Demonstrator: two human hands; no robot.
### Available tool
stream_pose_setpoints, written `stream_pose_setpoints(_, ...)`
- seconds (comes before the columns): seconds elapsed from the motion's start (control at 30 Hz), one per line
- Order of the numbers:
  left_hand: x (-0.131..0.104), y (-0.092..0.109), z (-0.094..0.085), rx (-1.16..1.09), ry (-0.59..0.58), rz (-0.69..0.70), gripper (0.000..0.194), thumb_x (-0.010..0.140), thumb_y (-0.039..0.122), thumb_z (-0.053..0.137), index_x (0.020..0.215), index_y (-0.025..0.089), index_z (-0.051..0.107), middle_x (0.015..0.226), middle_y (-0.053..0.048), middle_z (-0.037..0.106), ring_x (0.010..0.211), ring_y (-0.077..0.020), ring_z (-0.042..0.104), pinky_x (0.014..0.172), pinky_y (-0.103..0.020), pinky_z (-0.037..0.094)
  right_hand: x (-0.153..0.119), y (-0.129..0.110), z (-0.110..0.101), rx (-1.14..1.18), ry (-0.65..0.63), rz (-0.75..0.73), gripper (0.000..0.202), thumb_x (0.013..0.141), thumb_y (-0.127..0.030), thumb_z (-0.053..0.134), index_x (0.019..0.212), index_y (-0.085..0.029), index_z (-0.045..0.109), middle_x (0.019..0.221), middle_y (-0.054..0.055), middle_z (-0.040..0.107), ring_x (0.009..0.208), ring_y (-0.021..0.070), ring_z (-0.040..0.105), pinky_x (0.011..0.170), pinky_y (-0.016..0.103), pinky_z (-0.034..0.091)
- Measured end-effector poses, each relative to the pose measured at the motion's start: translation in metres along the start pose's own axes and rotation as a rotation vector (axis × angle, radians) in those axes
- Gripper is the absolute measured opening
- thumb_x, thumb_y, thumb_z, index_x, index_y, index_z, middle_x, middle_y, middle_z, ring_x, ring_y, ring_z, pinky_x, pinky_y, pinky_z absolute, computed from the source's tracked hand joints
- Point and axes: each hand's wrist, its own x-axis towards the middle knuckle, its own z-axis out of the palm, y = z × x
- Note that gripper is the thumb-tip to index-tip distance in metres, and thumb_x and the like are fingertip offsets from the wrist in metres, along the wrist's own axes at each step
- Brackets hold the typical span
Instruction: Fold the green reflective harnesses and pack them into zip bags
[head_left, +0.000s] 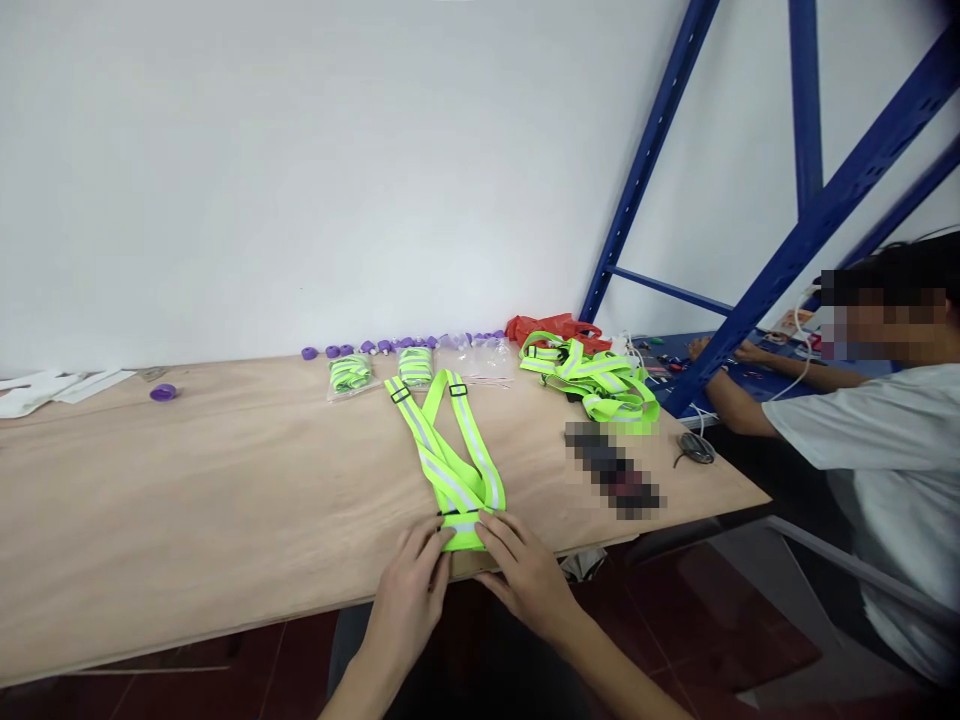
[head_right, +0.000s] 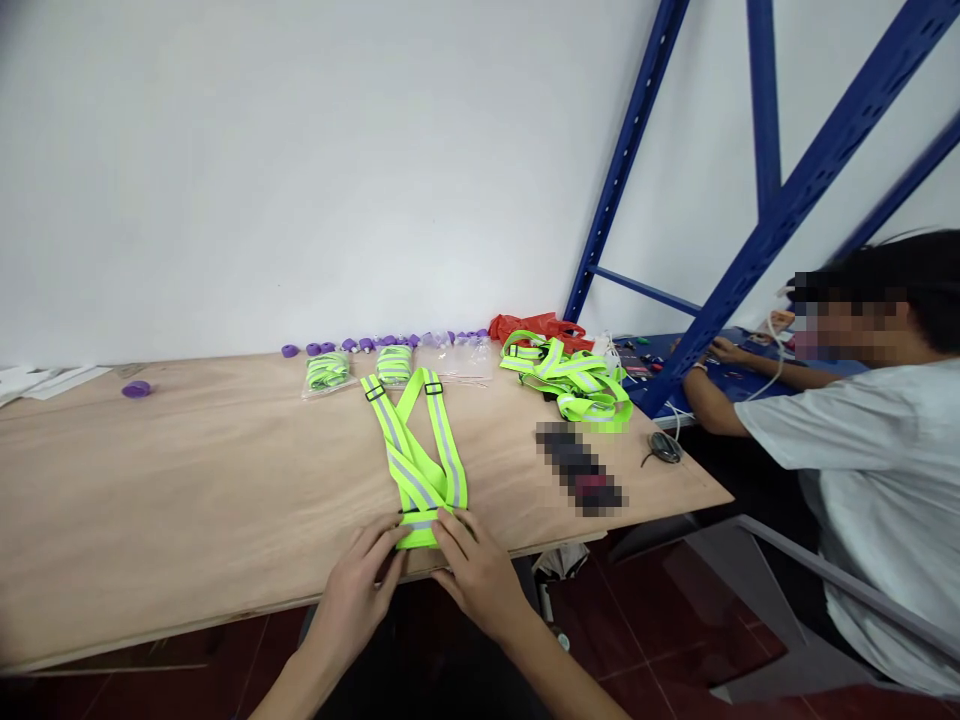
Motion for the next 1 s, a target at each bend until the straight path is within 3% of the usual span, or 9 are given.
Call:
stream_pose_setpoints(0.13, -0.019, 0.003, 0.003, 0.122, -0.050, 0.079, 0.043, 0.090, 0.016, 0.060, 0.132, 0.026, 0.056, 0.129, -0.011, 0.061, 0.110, -0.0290, 0.059, 0.088, -0.044, 0.055, -0.011, -0.001, 0.001, -0.047, 0.136, -0.079, 0.034, 0.093, -0.010, 0.053, 0.125, -0.016, 0.064, 0.120, 0.010, 0.071, 0.109, 0.0250, 0.064, 0.091, 0.040, 0.058)
stream_pose_setpoints(0.3, -0.016, -0.003, 0.004, 0.219, -0.021, 0.154, 0.029, 0.090, 0.014, 0.061, 0.118, 0.023, 0.063, 0.114, -0.010, 0.066, 0.097, -0.0287, 0.061, 0.077, -0.042, 0.051, -0.005, 0.000, -0.011, -0.003, 0.109, -0.132, 0.032, 0.095, -0.011, 0.051, 0.122, -0.019, 0.066, 0.116, 0.008, 0.073, 0.100, 0.0222, 0.065, 0.087, 0.038, 0.058)
stream_pose_setpoints(0.43, -0.007, -0.004, 0.001, 0.185, 0.026, 0.199, 0.026, 0.093, 0.019, 0.061, 0.118, 0.022, 0.064, 0.109, -0.009, 0.068, 0.093, -0.0266, 0.060, 0.076, -0.040, 0.048, 0.001, 0.006, -0.018, 0.064, 0.072, -0.152, 0.036, 0.094, -0.014, 0.054, 0.128, -0.019, 0.063, 0.118, 0.008, 0.073, 0.099, 0.0227, 0.065, 0.085, 0.038, 0.058)
stream_pose_setpoints(0.6, 0.010, -0.004, -0.004, 0.038, 0.033, 0.171, 0.024, 0.097, 0.024, 0.055, 0.120, 0.022, 0.064, 0.103, -0.008, 0.070, 0.090, -0.0239, 0.061, 0.076, -0.036, 0.047, 0.019, 0.021, -0.021, 0.289, 0.011, -0.043, 0.034, 0.095, -0.018, 0.053, 0.128, -0.022, 0.062, 0.115, 0.009, 0.073, 0.101, 0.0225, 0.065, 0.090, 0.039, 0.057)
stream_pose_setpoints(0.8, 0.054, -0.015, -0.006, -0.151, -0.141, -0.066, 0.023, 0.101, 0.025, 0.048, 0.104, 0.021, 0.070, 0.094, -0.006, 0.071, 0.086, -0.0218, 0.065, 0.077, -0.033, 0.050, 0.064, 0.045, -0.018, 0.578, -0.222, 0.231, 0.026, 0.098, -0.030, 0.052, 0.114, -0.022, 0.071, 0.108, 0.008, 0.074, 0.099, 0.0232, 0.069, 0.089, 0.037, 0.057)
stream_pose_setpoints(0.9, 0.065, -0.021, -0.003, -0.090, -0.164, -0.116, 0.021, 0.099, 0.025, 0.049, 0.106, 0.021, 0.069, 0.100, -0.007, 0.067, 0.090, -0.0218, 0.065, 0.076, -0.032, 0.051, 0.071, 0.052, -0.007, 0.439, -0.202, 0.229, 0.025, 0.095, -0.031, 0.057, 0.115, -0.023, 0.071, 0.107, 0.008, 0.070, 0.101, 0.0232, 0.067, 0.089, 0.037, 0.056)
stream_pose_setpoints(1.0, 0.066, -0.025, 0.001, 0.065, -0.092, -0.062, 0.017, 0.097, 0.024, 0.054, 0.108, 0.020, 0.066, 0.107, -0.008, 0.064, 0.096, -0.0237, 0.062, 0.078, -0.035, 0.050, 0.065, 0.050, 0.004, 0.191, -0.054, 0.196, 0.027, 0.092, -0.030, 0.062, 0.116, -0.020, 0.069, 0.107, 0.011, 0.066, 0.101, 0.0256, 0.065, 0.086, 0.040, 0.057)
